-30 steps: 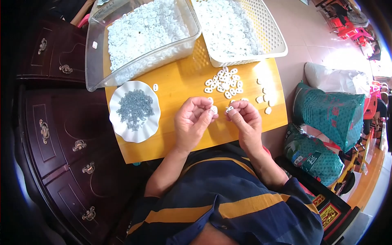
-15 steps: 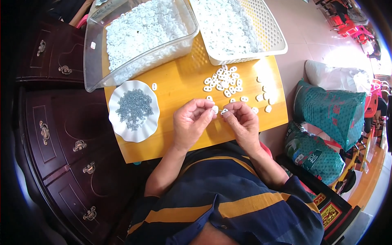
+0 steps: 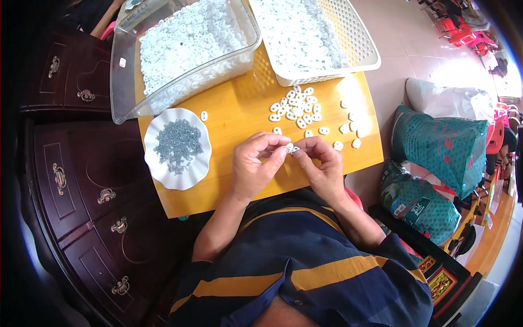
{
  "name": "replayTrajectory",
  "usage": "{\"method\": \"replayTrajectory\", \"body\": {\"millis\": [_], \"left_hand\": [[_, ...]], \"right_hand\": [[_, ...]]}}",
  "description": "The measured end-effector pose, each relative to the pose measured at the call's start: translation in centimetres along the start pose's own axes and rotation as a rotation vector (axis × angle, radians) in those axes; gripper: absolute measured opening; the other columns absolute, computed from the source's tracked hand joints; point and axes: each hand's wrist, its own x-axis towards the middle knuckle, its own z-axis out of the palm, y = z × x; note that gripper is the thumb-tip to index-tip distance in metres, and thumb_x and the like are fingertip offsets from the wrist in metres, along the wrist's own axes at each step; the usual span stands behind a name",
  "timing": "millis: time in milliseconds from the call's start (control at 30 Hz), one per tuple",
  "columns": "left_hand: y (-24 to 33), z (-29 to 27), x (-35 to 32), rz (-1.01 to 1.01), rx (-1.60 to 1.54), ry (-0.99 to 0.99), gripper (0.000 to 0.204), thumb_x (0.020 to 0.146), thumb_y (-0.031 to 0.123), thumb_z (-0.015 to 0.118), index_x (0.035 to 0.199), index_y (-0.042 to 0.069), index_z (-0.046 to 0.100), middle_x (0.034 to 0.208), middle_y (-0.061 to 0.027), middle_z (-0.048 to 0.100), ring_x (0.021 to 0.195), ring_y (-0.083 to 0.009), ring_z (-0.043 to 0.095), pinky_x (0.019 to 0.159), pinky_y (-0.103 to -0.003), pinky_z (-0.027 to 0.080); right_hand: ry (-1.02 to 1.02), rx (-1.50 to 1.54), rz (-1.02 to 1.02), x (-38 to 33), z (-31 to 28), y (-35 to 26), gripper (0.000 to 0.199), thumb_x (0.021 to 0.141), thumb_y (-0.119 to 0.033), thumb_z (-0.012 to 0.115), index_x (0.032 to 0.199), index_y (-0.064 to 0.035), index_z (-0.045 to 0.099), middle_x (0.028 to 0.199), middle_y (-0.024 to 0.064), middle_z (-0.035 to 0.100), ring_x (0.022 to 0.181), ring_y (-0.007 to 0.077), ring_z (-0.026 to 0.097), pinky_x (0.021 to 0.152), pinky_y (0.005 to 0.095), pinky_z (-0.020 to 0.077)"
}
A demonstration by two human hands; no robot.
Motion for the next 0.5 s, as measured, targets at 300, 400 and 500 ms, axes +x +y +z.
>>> {"method": "replayTrajectory", "body": {"millis": [300,400,500], "left_hand": [[0.9,-0.6,0.6,-0.019,0.09,-0.106,0.013,0.092,-0.005,0.067,0.104,-0.004,0.072,0.094,-0.0056,0.072,0.082,-0.0102,0.07,0.074,-0.023,0.056],[1.5,-0.6,0.8,-0.023,0.127,-0.149,0.014,0.093,-0.004,0.067,0.106,-0.004,0.072,0.096,-0.0045,0.072,0.083,-0.0085,0.069,0.075,-0.022,0.055],[1.9,-0.5,0.8,0.025,0.171,-0.166,0.018,0.092,-0.003,0.068,0.109,-0.003,0.072,0.097,-0.0056,0.071,0.084,-0.0101,0.07,0.075,-0.023,0.056]], "right_hand": [[-0.093,0.022,0.109,0.1,-0.3,0.3,0.011,0.099,-0.004,0.067,0.108,0.0031,0.067,0.096,0.0027,0.072,0.087,0.0059,0.066,0.079,0.0205,0.0523],[-0.122,0.154,0.213,0.2,-0.4,-0.1,0.013,0.101,-0.007,0.067,0.11,0.0027,0.067,0.096,0.0032,0.072,0.088,0.006,0.066,0.08,0.0202,0.0517],[-0.139,0.249,0.256,0.3,-0.4,0.1,0.014,0.102,-0.01,0.065,0.111,0.0017,0.067,0.097,0.003,0.072,0.087,0.0065,0.065,0.08,0.0208,0.0517]]}}
